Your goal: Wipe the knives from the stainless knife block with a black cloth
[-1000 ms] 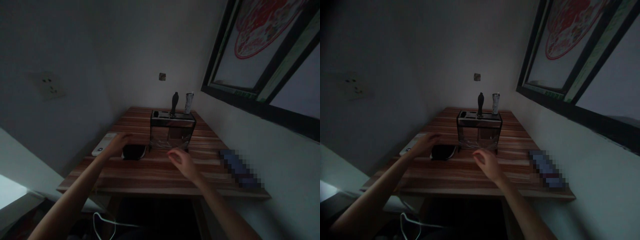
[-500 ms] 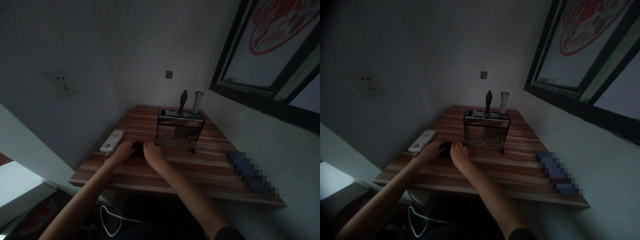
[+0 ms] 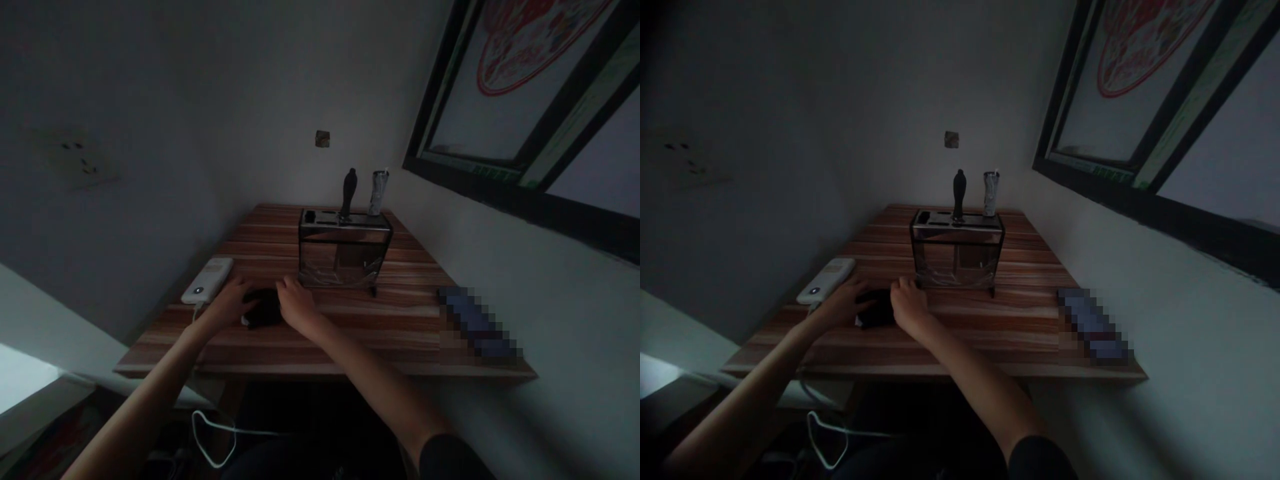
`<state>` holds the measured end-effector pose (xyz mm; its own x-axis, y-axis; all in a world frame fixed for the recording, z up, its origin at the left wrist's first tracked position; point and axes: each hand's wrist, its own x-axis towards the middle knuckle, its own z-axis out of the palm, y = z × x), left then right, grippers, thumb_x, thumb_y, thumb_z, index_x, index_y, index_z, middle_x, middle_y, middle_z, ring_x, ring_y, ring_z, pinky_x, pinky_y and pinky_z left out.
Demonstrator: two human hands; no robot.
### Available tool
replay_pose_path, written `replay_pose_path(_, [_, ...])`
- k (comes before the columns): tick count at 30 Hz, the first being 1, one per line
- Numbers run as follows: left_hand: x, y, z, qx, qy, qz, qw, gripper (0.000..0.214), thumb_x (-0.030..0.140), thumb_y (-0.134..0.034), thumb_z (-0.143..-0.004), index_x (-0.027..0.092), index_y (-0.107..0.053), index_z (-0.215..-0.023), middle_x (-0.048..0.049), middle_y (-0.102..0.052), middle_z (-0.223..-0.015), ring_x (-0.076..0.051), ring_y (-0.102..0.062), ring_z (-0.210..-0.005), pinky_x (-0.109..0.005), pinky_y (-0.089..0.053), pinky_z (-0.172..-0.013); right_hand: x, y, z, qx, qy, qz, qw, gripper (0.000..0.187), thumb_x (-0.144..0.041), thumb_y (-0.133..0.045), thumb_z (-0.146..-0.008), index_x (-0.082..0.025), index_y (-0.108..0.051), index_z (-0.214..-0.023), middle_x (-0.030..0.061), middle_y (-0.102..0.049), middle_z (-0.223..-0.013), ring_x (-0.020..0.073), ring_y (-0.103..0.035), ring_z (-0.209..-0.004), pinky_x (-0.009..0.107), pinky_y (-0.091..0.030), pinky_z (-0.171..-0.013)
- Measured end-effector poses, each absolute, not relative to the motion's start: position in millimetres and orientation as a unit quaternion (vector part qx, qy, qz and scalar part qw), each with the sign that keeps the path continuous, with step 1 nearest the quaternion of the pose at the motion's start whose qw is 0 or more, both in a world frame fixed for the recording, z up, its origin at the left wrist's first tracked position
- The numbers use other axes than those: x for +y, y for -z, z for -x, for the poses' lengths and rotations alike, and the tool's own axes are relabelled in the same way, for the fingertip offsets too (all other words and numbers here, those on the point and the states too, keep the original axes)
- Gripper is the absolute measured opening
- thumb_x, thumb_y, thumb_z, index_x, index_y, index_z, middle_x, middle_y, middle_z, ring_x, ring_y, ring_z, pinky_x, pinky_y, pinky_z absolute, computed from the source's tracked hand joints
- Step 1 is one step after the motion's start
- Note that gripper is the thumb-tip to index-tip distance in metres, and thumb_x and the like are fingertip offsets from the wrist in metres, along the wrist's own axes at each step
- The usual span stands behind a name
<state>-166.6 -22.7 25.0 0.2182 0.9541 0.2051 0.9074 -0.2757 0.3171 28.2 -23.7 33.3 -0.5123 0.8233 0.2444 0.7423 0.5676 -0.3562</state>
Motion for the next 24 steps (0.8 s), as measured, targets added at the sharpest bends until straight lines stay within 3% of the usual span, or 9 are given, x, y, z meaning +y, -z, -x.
replay_pose_path(6, [-36,-29,147,0.578,-0.222,-0.762,0.189,0.028,0.041,-0.053,-0.073,0.021,-0.059,-0.091,-0.005,-0.068,-0.088,-0.024,-0.062,-0.083,-0.032,-0.046,-0.074,-20,-23,-70,-0.846,-0.215,0.424,0.243,0.027,-0.02,-0.074,-0.063,-0.018,-0.062,-0.086,0.005,-0.058,-0.094,0.0215,-0.051,-0.096,0.034,-0.042,-0.081])
replay_pose_path(11, [-36,-33,110,0.513,-0.273,-0.761,0.288,0.028,0.039,-0.056,-0.072,0.019,-0.059,-0.092,-0.0037,-0.067,-0.092,-0.022,-0.061,-0.087,-0.032,-0.046,-0.079,-18,-17,-119,-0.804,-0.333,0.391,0.299,0.018,-0.022,-0.067,-0.07,-0.017,-0.059,-0.085,-0.0007,-0.061,-0.084,0.0138,-0.057,-0.08,0.026,-0.043,-0.073])
replay_pose_path(16, [-29,-26,62,0.448,-0.29,-0.758,0.374,0.028,0.034,-0.057,-0.072,0.018,-0.06,-0.096,-0.0042,-0.066,-0.096,-0.02,-0.061,-0.089,-0.03,-0.047,-0.08,-20,-10,-169,-0.743,-0.396,0.403,0.359,0.021,-0.031,-0.064,-0.071,-0.018,-0.056,-0.086,-0.0008,-0.06,-0.084,0.0135,-0.057,-0.078,0.024,-0.043,-0.069])
replay_pose_path(24, [-33,-10,28,0.436,-0.319,-0.762,0.357,0.026,0.034,-0.047,-0.082,0.017,-0.062,-0.093,-0.0054,-0.067,-0.093,-0.019,-0.061,-0.087,-0.03,-0.046,-0.08,-18,5,-200,-0.676,-0.408,0.455,0.411,0.027,-0.037,-0.065,-0.068,-0.018,-0.058,-0.084,-0.0007,-0.06,-0.079,0.0143,-0.057,-0.072,0.025,-0.042,-0.067])
